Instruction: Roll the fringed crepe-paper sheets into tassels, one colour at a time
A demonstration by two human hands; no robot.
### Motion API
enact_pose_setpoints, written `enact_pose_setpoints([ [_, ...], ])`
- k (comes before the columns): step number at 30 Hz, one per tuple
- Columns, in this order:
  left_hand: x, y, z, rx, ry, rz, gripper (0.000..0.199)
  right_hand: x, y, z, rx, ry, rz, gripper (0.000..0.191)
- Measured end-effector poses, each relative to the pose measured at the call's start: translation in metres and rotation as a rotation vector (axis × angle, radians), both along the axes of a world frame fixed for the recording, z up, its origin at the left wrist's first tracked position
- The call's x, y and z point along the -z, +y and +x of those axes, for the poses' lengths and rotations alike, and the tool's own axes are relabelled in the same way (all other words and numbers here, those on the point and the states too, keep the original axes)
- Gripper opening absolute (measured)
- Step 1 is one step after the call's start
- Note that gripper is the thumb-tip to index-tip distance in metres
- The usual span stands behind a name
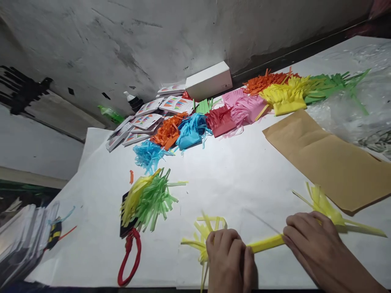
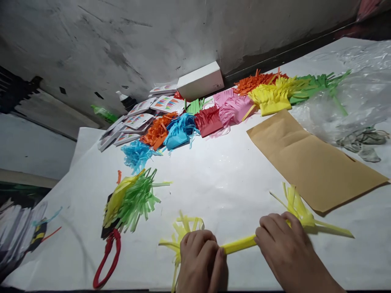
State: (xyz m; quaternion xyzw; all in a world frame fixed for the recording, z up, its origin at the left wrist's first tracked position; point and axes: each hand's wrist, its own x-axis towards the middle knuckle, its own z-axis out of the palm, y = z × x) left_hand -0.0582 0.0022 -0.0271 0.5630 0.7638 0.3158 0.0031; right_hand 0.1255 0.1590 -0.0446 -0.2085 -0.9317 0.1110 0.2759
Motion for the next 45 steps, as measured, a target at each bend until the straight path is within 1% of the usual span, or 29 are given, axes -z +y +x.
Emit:
enact_pose_setpoints([
  [3,-0.001,0.004,0.002,-0.047,0.003,-0.067,0.017,-0.001,-0.003,-0.006,0.079,-0.033,0.021,0.026],
  [5,-0.002,0.005,0.002,-0.049,0.004,-0.092,0.016,-0.001,-0.006,-0.010,0.111,0.048,-0.019,0.022],
  [6,-0.002,0.006,0.002,-0.050,0.007,-0.098,0.016,-0.002,-0.008,-0.012,0.094,0.096,-0.043,0.021],
  [7,-0.001,0.006,0.001,-0.050,0.009,-0.102,0.016,-0.002,-0.011,-0.015,0.047,0.137,-0.056,0.023],
  [9,-0.001,0.006,0.001,-0.048,0.004,-0.095,0.015,-0.001,-0.014,-0.019,-0.100,0.166,-0.075,0.031],
  [11,0.001,0.007,0.001,-0.046,0.009,-0.027,0.011,0.000,-0.016,-0.021,-0.197,0.154,-0.094,0.033],
  [13,0.005,0.009,0.001,-0.026,0.054,0.092,0.009,0.000,-0.017,-0.021,-0.209,0.143,-0.114,0.034],
  [15,0.008,0.009,0.001,0.025,0.126,0.166,0.010,0.000,-0.016,-0.021,-0.193,0.144,-0.132,0.033],
  [18,0.011,0.010,0.001,0.120,0.174,0.152,0.016,0.002,-0.019,-0.024,-0.180,0.137,-0.123,0.031],
  [21,0.010,0.012,0.001,0.181,0.190,0.156,0.018,0.004,-0.023,-0.031,-0.233,0.104,-0.058,0.030],
  [23,0.008,0.014,0.001,0.198,0.185,0.135,0.018,0.003,-0.024,-0.034,-0.256,0.093,-0.030,0.031],
  [25,0.007,0.013,0.001,0.178,0.150,0.124,0.019,0.001,-0.021,-0.032,-0.250,0.108,-0.053,0.033],
  [28,0.008,0.009,0.001,0.111,0.060,0.149,0.023,-0.003,-0.012,-0.015,-0.228,0.157,-0.150,0.041],
  [30,0.007,0.006,0.000,0.100,0.006,0.113,0.021,-0.005,-0.008,-0.003,-0.196,0.187,-0.186,0.044],
  [32,0.005,0.004,0.000,0.112,-0.020,0.064,0.017,-0.004,-0.007,0.006,-0.158,0.205,-0.179,0.043],
  [35,0.001,0.004,-0.001,0.143,0.024,0.049,0.015,-0.002,-0.015,0.006,-0.119,0.219,-0.116,0.046],
  [38,-0.001,0.004,0.000,0.190,0.119,0.063,0.016,-0.002,-0.023,0.000,-0.145,0.186,-0.071,0.048],
  [41,-0.001,0.003,0.000,0.222,0.178,0.074,0.016,-0.003,-0.025,-0.002,-0.142,0.158,-0.109,0.048],
  [45,0.002,-0.001,0.002,0.211,0.138,0.052,0.016,0.000,-0.020,0.006,-0.086,0.175,-0.148,0.046],
])
